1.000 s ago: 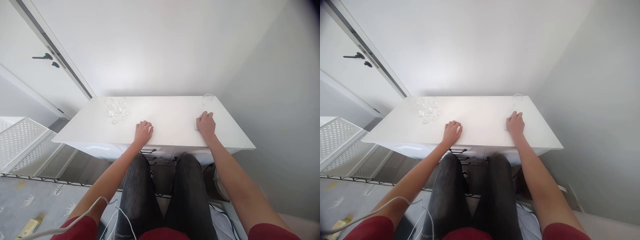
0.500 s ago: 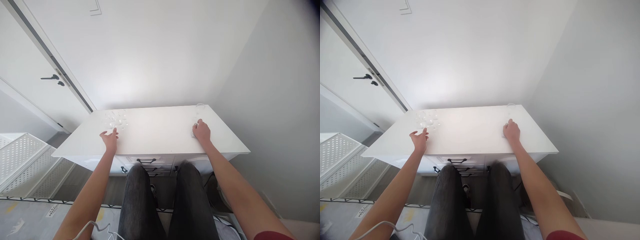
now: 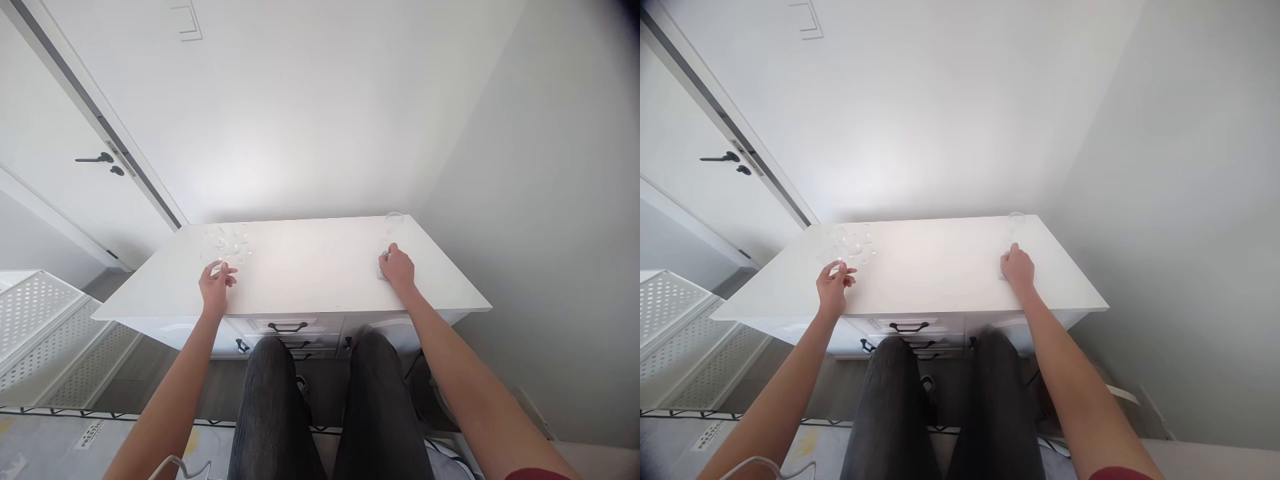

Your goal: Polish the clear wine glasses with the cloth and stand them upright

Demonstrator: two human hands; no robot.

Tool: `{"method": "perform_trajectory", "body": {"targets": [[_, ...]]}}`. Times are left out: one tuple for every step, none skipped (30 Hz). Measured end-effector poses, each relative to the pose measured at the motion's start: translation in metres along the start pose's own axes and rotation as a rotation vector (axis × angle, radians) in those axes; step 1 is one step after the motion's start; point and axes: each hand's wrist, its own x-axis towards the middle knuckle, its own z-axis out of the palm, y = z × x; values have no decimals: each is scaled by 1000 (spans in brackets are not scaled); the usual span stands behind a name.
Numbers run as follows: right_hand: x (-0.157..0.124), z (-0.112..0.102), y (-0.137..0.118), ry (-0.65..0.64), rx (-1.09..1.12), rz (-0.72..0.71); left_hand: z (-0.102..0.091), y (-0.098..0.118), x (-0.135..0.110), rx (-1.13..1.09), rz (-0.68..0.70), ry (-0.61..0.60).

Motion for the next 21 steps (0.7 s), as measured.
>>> {"method": "perform_trajectory", "body": {"targets": [[1, 1, 1, -6, -4, -7, 6, 3, -10, 5, 46, -17], [1, 2, 1, -9, -11, -18, 13, 7, -19, 14, 87, -48], [1, 3, 2, -5, -18, -30, 23, 11, -28, 31, 120, -92], [1, 3, 2, 7, -23, -42, 34, 15, -36, 55, 145, -138], [1, 4, 2, 23, -25, -52, 47, 18, -42, 86, 164, -178], [1, 4, 3, 36, -21, -59, 60, 21, -46, 127, 183, -211], [2, 4, 3, 42, -14, -60, 74, 23, -48, 180, 209, -232], [2, 4, 3, 35, -6, -53, 88, 23, -49, 246, 241, -247], [3, 4, 3, 15, 1, -42, 101, 21, -48, 314, 280, -262], [4, 4, 3, -15, 4, -31, 112, 17, -46, 382, 327, -276], [5, 4, 3, -46, 1, -25, 122, 12, -44, 445, 381, -292], [6, 4, 4, -77, -6, -25, 130, 6, -42, 501, 439, -307], [8, 4, 4, -105, -15, -31, 137, 0, -40, 555, 496, -319], [9, 4, 4, -126, -24, -40, 142, -7, -38, 606, 545, -327], [9, 4, 4, -141, -28, -52, 145, -13, -38, 656, 581, -331], [10, 4, 4, -150, -29, -65, 148, -19, -37, 702, 601, -334], [10, 5, 4, -157, -25, -78, 150, -23, -37, 740, 609, -338], [10, 5, 5, -160, -18, -88, 151, -26, -37, 770, 610, -347], [10, 5, 4, -162, -12, -95, 153, -28, -37, 791, 609, -364], [9, 5, 4, -163, -7, -100, 155, -29, -36, 806, 610, -382], [9, 5, 4, -160, -5, -107, 158, -29, -35, 819, 615, -401]]}}
